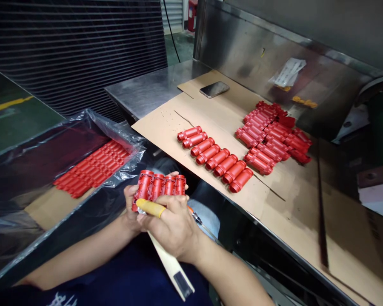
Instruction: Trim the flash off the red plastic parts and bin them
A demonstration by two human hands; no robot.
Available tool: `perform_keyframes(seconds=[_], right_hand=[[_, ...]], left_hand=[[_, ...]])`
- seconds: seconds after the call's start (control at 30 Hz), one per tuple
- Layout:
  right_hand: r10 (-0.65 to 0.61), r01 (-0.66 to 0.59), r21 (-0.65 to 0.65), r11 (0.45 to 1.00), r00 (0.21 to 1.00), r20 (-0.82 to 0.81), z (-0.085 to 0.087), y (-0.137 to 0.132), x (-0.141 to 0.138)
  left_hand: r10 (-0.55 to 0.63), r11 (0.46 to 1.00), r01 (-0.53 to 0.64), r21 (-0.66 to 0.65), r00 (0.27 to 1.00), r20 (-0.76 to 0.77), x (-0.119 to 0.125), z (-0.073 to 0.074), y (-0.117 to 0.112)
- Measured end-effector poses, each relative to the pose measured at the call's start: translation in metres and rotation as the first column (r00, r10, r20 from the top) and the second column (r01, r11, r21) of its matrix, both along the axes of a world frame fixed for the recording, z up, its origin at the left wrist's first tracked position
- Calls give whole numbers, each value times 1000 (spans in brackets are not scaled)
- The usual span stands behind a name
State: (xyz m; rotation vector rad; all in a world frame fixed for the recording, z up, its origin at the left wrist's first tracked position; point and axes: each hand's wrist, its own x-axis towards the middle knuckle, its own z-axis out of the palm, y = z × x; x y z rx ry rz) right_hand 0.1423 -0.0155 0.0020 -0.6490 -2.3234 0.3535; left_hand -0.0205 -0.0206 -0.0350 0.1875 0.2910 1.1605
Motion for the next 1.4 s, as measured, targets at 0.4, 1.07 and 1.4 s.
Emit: perform_keyframes(seconds=[0.4,1.07,1.4], right_hand=[[-30,-16,443,896,995,96,39,26,11],[-20,-13,-89,996,935,-355,9,0,-2],[-50,41,-46,998,976,-212,1,-7,1]], left_hand=[[-4,995,7,-97,999,32,-2,-7,-2],[-63,997,61,51,998,26,4,21,2],[-79,995,79,64,997,12,1,16,-2]])
